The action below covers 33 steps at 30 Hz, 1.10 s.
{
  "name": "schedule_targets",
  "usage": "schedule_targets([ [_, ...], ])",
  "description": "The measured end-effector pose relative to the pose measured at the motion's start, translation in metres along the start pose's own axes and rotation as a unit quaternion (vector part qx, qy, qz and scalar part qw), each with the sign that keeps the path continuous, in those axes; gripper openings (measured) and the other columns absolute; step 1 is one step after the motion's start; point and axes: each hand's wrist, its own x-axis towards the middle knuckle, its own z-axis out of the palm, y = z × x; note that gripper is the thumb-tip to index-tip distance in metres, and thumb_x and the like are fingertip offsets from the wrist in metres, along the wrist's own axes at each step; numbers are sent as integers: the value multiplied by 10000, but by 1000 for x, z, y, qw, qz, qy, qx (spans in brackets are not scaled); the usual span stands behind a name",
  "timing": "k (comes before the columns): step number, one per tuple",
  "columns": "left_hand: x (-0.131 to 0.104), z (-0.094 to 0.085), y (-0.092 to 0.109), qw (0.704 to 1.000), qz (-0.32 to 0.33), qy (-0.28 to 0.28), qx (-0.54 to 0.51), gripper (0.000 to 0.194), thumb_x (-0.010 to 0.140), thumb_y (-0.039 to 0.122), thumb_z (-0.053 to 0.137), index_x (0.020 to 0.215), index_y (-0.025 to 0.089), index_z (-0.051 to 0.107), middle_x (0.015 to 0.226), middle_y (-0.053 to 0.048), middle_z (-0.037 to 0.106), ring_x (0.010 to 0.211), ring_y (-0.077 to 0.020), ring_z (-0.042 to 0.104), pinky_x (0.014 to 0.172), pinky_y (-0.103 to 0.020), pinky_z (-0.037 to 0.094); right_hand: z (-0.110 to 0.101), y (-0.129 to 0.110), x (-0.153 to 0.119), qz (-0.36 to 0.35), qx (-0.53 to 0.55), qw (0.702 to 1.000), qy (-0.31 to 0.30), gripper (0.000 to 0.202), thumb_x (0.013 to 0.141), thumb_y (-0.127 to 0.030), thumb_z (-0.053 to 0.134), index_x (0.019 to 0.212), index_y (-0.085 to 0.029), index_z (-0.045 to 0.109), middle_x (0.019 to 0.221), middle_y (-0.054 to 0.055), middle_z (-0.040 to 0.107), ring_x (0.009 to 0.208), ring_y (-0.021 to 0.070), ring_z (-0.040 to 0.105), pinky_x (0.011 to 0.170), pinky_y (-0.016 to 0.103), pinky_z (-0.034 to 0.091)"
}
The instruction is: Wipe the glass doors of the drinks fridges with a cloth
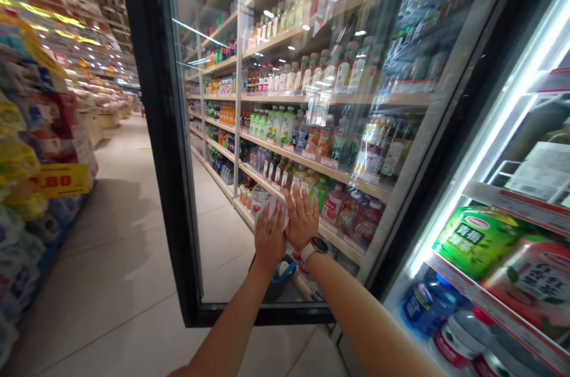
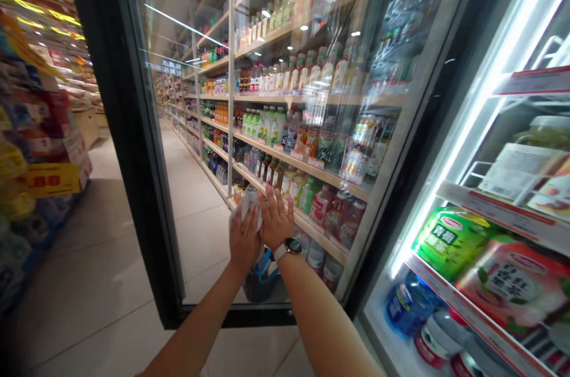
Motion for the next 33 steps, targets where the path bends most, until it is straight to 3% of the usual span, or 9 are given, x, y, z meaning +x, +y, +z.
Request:
schedule_targets([
  [5, 7, -11, -24, 998, 68, -20, -3, 587, 923, 97, 434, 1492, 191, 325, 1383, -82, 568, 1448, -190, 259, 1198, -369, 247, 0, -1, 0, 3, -4, 1000, -16, 635, 901, -241, 422, 1519, -236, 279, 1472, 106, 478, 1409, 243, 343, 1157, 468, 195],
  [10, 31, -46, -79, 990, -133, 35, 35, 573, 954, 226, 399, 1512, 179, 279, 1537, -120, 367, 1477, -245, 185, 1214, -476, 195, -3, -2, 2, -4, -5, 1000, -9, 603, 919, -265, 383, 1514, -214, 294, 1464, 110, 486, 1412, 240, 333, 1162, 473, 186],
  [13, 35, -56, -93, 975, -208, 58, 45, 565, 974, 264, 360, 1513, 129, 256, 1564, -155, 298, 1458, -265, 257, 1212, -499, 190, -4, -2, 1, 0, 4, 1000, -3, 598, 926, -268, 381, 1515, -212, 291, 1465, 111, 484, 1415, 240, 330, 1165, 476, 183],
  [16, 31, -50, -80, 976, -206, 66, 39, 555, 985, 264, 334, 1514, 119, 251, 1572, -147, 282, 1456, -271, 257, 1219, -482, 177, -4, -1, 0, 9, 12, 1000, -9, 594, 926, -276, 395, 1511, -226, 304, 1477, 110, 470, 1417, 247, 326, 1162, 482, 193],
  [19, 21, -31, -50, 983, -173, 49, 22, 565, 983, 249, 332, 1528, 152, 218, 1573, -132, 279, 1463, -261, 236, 1219, -481, 184, -4, 0, 0, 5, 13, 1000, -7, 598, 921, -280, 416, 1508, -229, 311, 1476, 113, 471, 1419, 251, 325, 1163, 488, 189],
  [25, 1, 2, 5, 999, -17, -21, -47, 594, 952, 146, 411, 1521, 171, 238, 1479, -120, 450, 1459, -207, 236, 1207, -414, 250, -2, 2, -2, -9, -4, 1000, 15, 606, 928, -218, 395, 1521, -204, 271, 1461, 128, 486, 1421, 235, 324, 1164, 476, 186],
  [27, 1, 3, 6, 999, 15, -22, -41, 567, 940, 111, 425, 1493, 172, 316, 1441, -101, 506, 1453, -198, 250, 1203, -380, 256, -1, 2, -2, -14, -11, 1000, 19, 608, 928, -215, 384, 1523, -203, 264, 1454, 130, 493, 1415, 238, 336, 1155, 474, 206],
  [30, 8, -7, -13, 998, 47, -28, -10, 514, 934, 110, 440, 1441, 196, 421, 1430, -72, 525, 1454, -200, 252, 1213, -384, 216, -1, 2, -1, -19, -19, 1000, 12, 620, 930, -246, 378, 1531, -193, 235, 1462, 138, 480, 1408, 257, 346, 1143, 491, 226],
  [33, 14, -26, -47, 1000, -26, -2, 19, 503, 945, 175, 428, 1447, 207, 416, 1470, -86, 477, 1472, -226, 204, 1220, -462, 158, -2, 1, 0, -22, -22, 999, 9, 638, 937, -255, 383, 1541, -189, 189, 1473, 135, 468, 1416, 256, 333, 1144, 488, 230],
])
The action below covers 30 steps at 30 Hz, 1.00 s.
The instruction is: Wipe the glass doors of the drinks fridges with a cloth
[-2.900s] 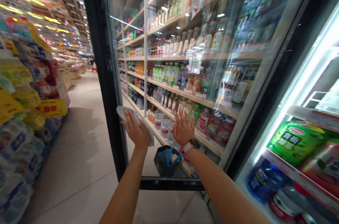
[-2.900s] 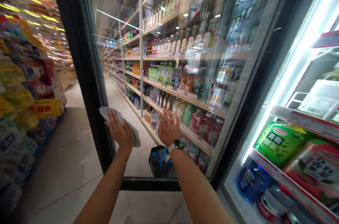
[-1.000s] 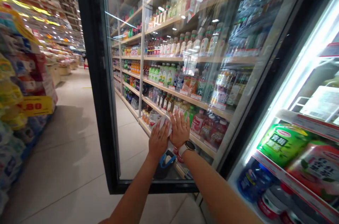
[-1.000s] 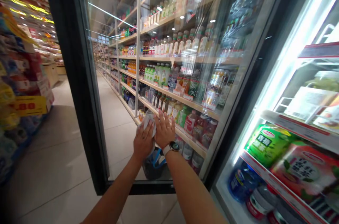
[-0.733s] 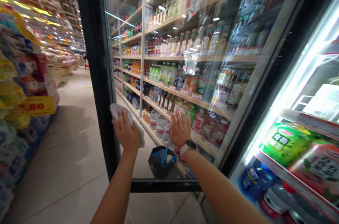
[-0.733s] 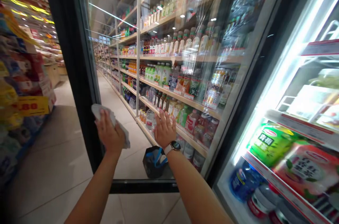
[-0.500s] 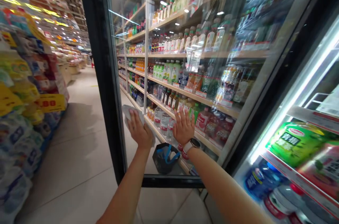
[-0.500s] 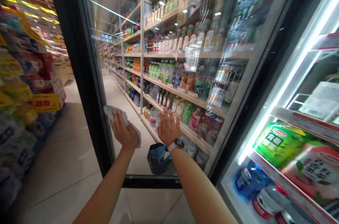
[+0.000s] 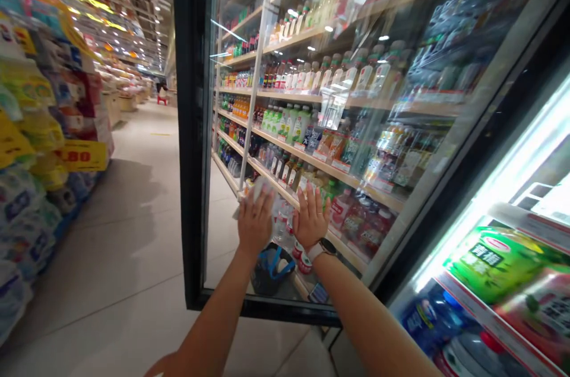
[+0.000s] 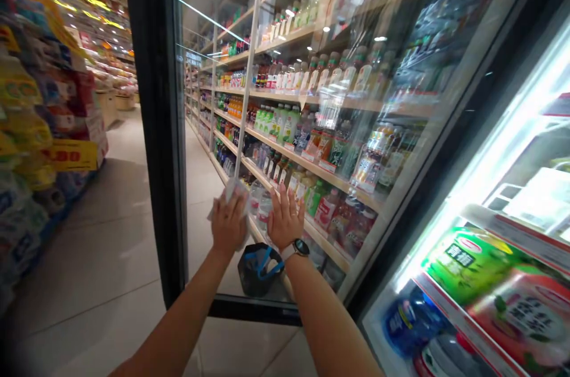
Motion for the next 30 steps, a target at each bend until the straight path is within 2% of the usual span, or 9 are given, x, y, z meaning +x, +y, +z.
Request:
schedule_targets([
  [3, 4, -16, -30, 993, -115, 29, 24, 560, 946, 272, 455, 1481, 150, 346, 1544, -153, 343, 1481, -286, 166, 1202, -530, 163, -1, -1, 0, 5, 7, 1000, 1, 640, 940, -260, 389, 1543, -192, 184, 1476, 129, 466, 1423, 255, 322, 1158, 491, 209],
  [7, 1, -19, -36, 988, -151, 24, 28, 690, 930, 396, 497, 1511, 114, 256, 1582, -188, 225, 1473, -326, 186, 1193, -539, 178, -1, -1, -2, 11, 17, 1000, -3, 632, 932, -266, 402, 1535, -200, 224, 1488, 125, 452, 1420, 257, 329, 1163, 498, 203],
  [12, -16, 4, 9, 992, -127, 14, 18, 682, 943, 337, 477, 1530, 135, 194, 1567, -185, 260, 1470, -295, 212, 1199, -522, 180, -1, -1, -1, 17, 22, 1000, -8, 610, 932, -275, 395, 1524, -204, 264, 1487, 133, 452, 1418, 262, 332, 1159, 511, 206],
  [15, -33, 17, 40, 998, -38, -36, -24, 619, 945, 274, 447, 1517, 143, 251, 1525, -157, 368, 1474, -270, 198, 1195, -483, 221, 0, -1, -1, 17, 20, 1000, -4, 599, 936, -267, 402, 1519, -215, 277, 1470, 133, 473, 1413, 254, 341, 1159, 505, 204],
  [18, -44, 21, 53, 998, 19, -50, -37, 576, 939, 203, 414, 1496, 116, 299, 1456, -153, 474, 1470, -246, 208, 1181, -439, 264, 2, 0, -1, 8, 12, 1000, 5, 594, 944, -245, 399, 1522, -211, 267, 1460, 134, 486, 1415, 240, 339, 1161, 489, 204],
  [21, -42, 16, 41, 996, 71, -55, -12, 550, 925, 166, 431, 1468, 115, 360, 1407, -142, 535, 1463, -234, 227, 1177, -399, 273, 2, 0, -1, 5, 3, 1000, 5, 602, 948, -249, 393, 1529, -201, 244, 1469, 136, 474, 1420, 244, 332, 1164, 493, 196],
  [24, -29, 3, 9, 994, 94, -54, 16, 549, 923, 130, 404, 1471, 130, 360, 1402, -124, 546, 1464, -216, 218, 1185, -372, 255, -1, 0, 0, 3, 4, 1000, -4, 611, 946, -260, 383, 1533, -189, 226, 1473, 137, 468, 1425, 251, 323, 1168, 505, 184],
  [27, -11, -14, -25, 999, 9, -26, 45, 572, 947, 169, 374, 1507, 119, 268, 1490, -153, 434, 1469, -230, 205, 1201, -420, 225, -3, -1, 1, 5, 10, 1000, -1, 609, 944, -258, 374, 1532, -184, 231, 1471, 134, 471, 1432, 249, 309, 1171, 504, 180],
  [30, 2, -24, -40, 990, -131, 15, 43, 581, 976, 231, 353, 1524, 116, 201, 1561, -182, 285, 1473, -242, 202, 1211, -479, 172, -3, -2, 1, 8, 16, 1000, 5, 607, 940, -264, 383, 1527, -185, 250, 1474, 134, 467, 1436, 251, 302, 1169, 502, 189],
])
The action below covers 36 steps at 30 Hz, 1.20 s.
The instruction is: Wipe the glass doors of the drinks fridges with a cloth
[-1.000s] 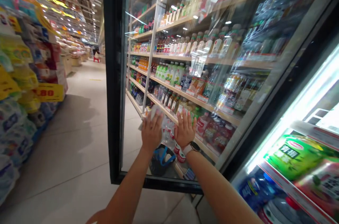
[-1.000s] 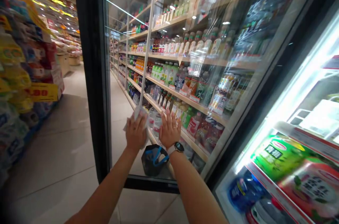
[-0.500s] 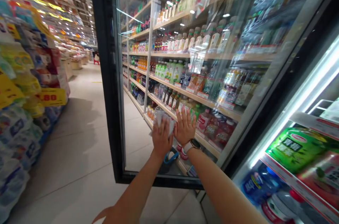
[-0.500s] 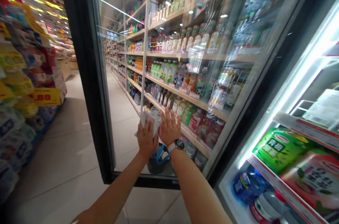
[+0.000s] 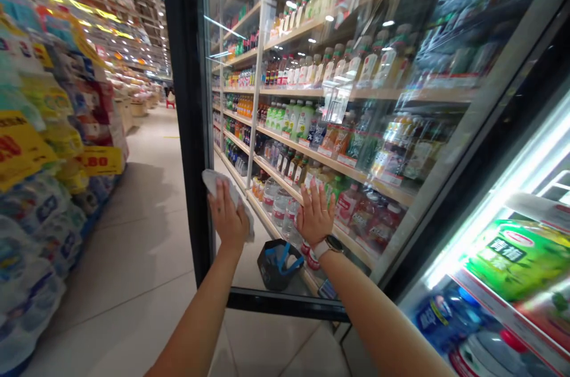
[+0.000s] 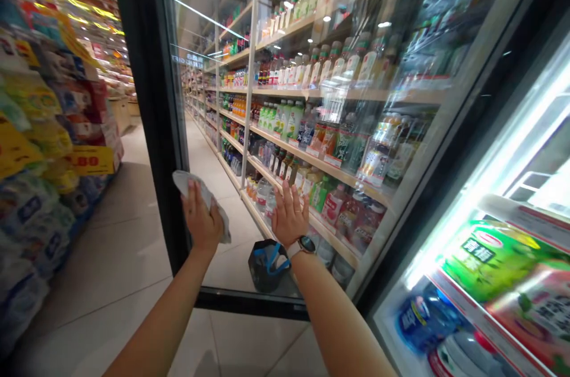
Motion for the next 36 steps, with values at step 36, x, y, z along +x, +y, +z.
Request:
schedule_targets([
  [36, -49, 34, 83, 995, 88, -25, -34, 608, 935, 192, 444, 1517, 181, 266, 1482, -114, 447, 1475, -239, 189, 1212, -447, 189, -1, 2, -2, 8, 18, 1000, 3, 631, 927, -238, 415, 1532, -219, 235, 1466, 122, 481, 1406, 244, 351, 1148, 480, 237],
])
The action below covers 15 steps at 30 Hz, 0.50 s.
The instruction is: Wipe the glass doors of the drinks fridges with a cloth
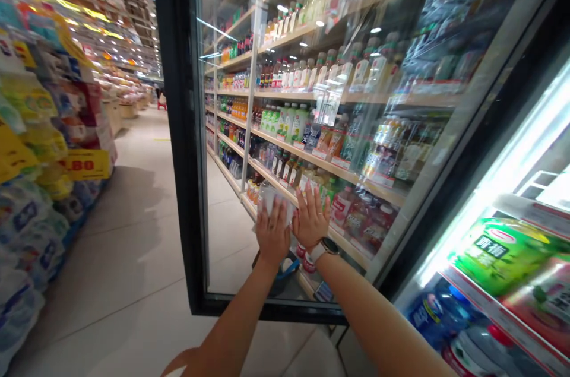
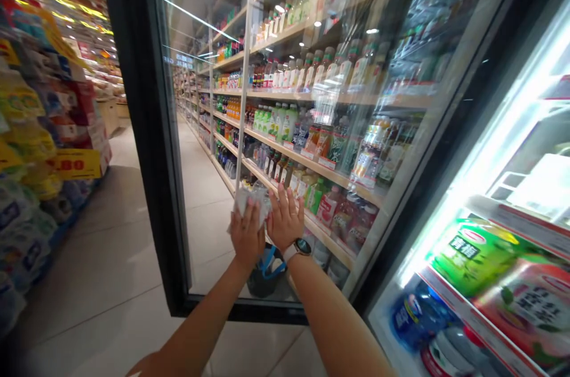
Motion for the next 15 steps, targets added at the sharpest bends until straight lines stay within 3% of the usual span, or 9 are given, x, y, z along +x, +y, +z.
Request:
schedule_targets([
  [3, -7, 1, 6, 998, 54, -26, 1, 609, 915, 134, 468, 1500, 197, 312, 1417, -99, 527, 1464, -216, 222, 1211, -406, 189, 1, 1, 0, -4, -3, 1000, 4, 628, 923, -223, 410, 1529, -220, 244, 1459, 125, 488, 1409, 244, 350, 1154, 486, 222],
  [7, 6, -14, -22, 996, 72, -40, 25, 594, 919, 143, 458, 1493, 229, 332, 1425, -79, 525, 1463, -212, 229, 1211, -416, 182, 0, 2, 0, -7, -10, 1000, -16, 617, 926, -236, 392, 1526, -203, 253, 1465, 127, 479, 1423, 251, 325, 1158, 497, 215],
  [12, 27, -48, -81, 997, -57, 16, 48, 585, 940, 222, 425, 1509, 187, 291, 1513, -137, 400, 1471, -275, 206, 1196, -510, 201, -2, 2, 0, -16, -11, 1000, -2, 608, 934, -257, 390, 1523, -180, 258, 1459, 132, 484, 1437, 243, 295, 1172, 493, 188],
  [15, 31, -57, -97, 993, -101, 26, 58, 579, 955, 258, 386, 1514, 163, 269, 1535, -166, 352, 1459, -289, 248, 1186, -543, 210, -3, 2, -1, -14, -8, 1000, 0, 604, 934, -259, 381, 1521, -176, 262, 1459, 136, 484, 1437, 246, 295, 1171, 502, 186],
])
